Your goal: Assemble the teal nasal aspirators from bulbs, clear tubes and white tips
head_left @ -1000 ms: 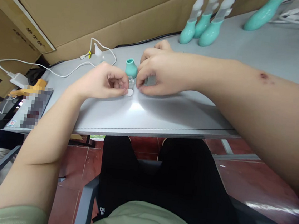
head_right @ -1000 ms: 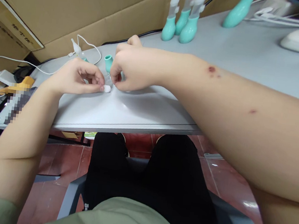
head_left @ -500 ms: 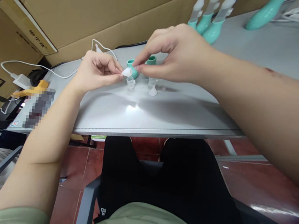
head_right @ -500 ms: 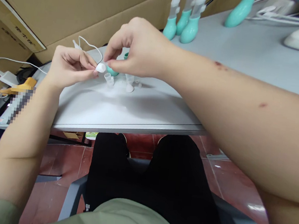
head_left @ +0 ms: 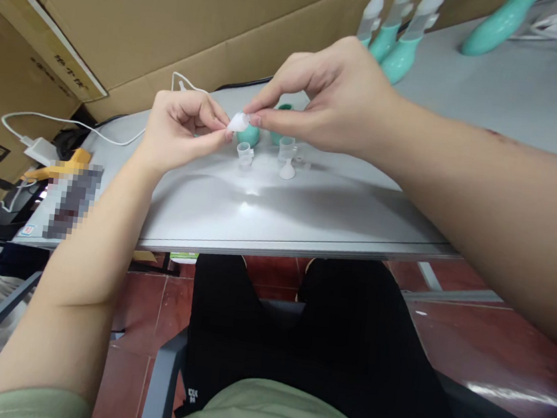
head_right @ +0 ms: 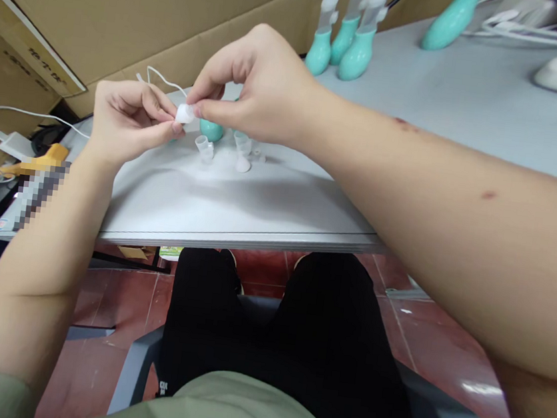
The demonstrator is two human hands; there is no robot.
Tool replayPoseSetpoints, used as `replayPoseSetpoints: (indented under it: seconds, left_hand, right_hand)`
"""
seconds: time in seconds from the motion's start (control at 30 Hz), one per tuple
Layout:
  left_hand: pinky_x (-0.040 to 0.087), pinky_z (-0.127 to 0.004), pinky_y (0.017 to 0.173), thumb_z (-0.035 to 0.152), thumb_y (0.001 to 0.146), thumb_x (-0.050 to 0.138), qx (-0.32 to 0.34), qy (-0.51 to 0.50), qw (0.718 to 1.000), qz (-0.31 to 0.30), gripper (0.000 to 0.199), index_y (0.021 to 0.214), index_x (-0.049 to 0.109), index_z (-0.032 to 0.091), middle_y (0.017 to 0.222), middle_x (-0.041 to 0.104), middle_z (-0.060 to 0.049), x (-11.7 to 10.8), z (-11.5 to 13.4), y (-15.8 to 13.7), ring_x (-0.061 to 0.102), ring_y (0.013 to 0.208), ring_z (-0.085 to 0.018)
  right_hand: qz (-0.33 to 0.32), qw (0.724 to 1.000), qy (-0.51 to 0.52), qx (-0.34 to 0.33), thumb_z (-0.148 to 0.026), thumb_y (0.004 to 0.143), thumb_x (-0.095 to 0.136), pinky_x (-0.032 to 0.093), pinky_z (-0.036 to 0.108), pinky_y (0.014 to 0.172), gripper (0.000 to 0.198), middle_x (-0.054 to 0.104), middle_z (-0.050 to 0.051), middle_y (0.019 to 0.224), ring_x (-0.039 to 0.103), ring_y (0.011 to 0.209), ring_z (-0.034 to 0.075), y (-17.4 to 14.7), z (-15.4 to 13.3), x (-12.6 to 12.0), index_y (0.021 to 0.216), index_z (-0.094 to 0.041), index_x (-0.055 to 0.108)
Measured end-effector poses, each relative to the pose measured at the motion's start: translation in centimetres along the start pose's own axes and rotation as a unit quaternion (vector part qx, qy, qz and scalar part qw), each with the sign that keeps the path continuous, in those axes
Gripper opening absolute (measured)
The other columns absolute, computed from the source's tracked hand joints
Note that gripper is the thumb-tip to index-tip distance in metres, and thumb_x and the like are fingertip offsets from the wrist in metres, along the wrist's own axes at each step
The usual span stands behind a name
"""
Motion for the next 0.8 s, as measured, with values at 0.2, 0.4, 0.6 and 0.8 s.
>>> replayPoseSetpoints:
  seconds: [0.2, 0.4, 0.6, 0.8]
  left_hand:
    - [0.079, -0.042, 0.079, 0.068, 0.096, 0.116, -0.031, -0.004, 0.999, -0.018, 0.059, 0.093, 0.075, 0.026, 0.103, 0.088, -0.005, 0.3, -0.8, -0.2, 0.091, 0.087, -0.024]
    - [0.076, -0.039, 0.075, 0.072, 0.097, 0.114, 0.015, 0.001, 1.000, 0.003, 0.060, 0.092, 0.076, 0.026, 0.099, 0.086, -0.003, 1.1, 0.1, 0.0, 0.089, 0.083, -0.022]
    - [0.073, -0.033, 0.067, 0.080, 0.097, 0.111, 0.051, 0.012, 0.999, -0.001, 0.064, 0.094, 0.077, 0.026, 0.096, 0.085, -0.001, 1.5, 0.7, 0.4, 0.088, 0.077, -0.019]
    - [0.079, -0.040, 0.074, 0.093, 0.093, 0.106, -0.043, 0.037, 0.998, 0.006, 0.072, 0.110, 0.081, 0.028, 0.093, 0.078, -0.002, 0.4, -2.0, -0.1, 0.088, 0.081, -0.022]
  right_hand:
    - [0.010, 1.000, 0.008, -0.012, -0.011, 0.108, 0.098, 0.071, 0.029, 0.102, 0.021, 0.097, -0.006, 0.109, 0.091, 0.105, 0.016, 0.0, 0.0, 0.0, 0.112, -0.032, 0.105]
    - [0.032, 0.999, 0.020, -0.015, -0.011, 0.107, 0.099, 0.067, 0.027, 0.093, 0.022, 0.096, -0.007, 0.104, 0.086, 0.098, 0.014, 0.0, 0.1, 0.1, 0.108, -0.032, 0.105]
    - [0.036, 0.997, 0.064, 0.002, -0.009, 0.104, 0.097, 0.060, 0.023, 0.086, 0.023, 0.096, -0.007, 0.101, 0.080, 0.091, 0.010, 0.0, 0.5, 0.1, 0.110, -0.029, 0.107]
    - [0.052, 0.997, 0.058, 0.008, -0.008, 0.097, 0.098, 0.057, 0.028, 0.077, 0.023, 0.095, -0.004, 0.094, 0.077, 0.084, 0.014, 0.0, 0.1, -0.1, 0.104, -0.028, 0.108]
Point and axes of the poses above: each hand's wrist, its own y-axis towards the middle knuckle, its own x-axis out of the palm, z = x × y, the point moved 9 cm from there along y, towards the middle knuckle
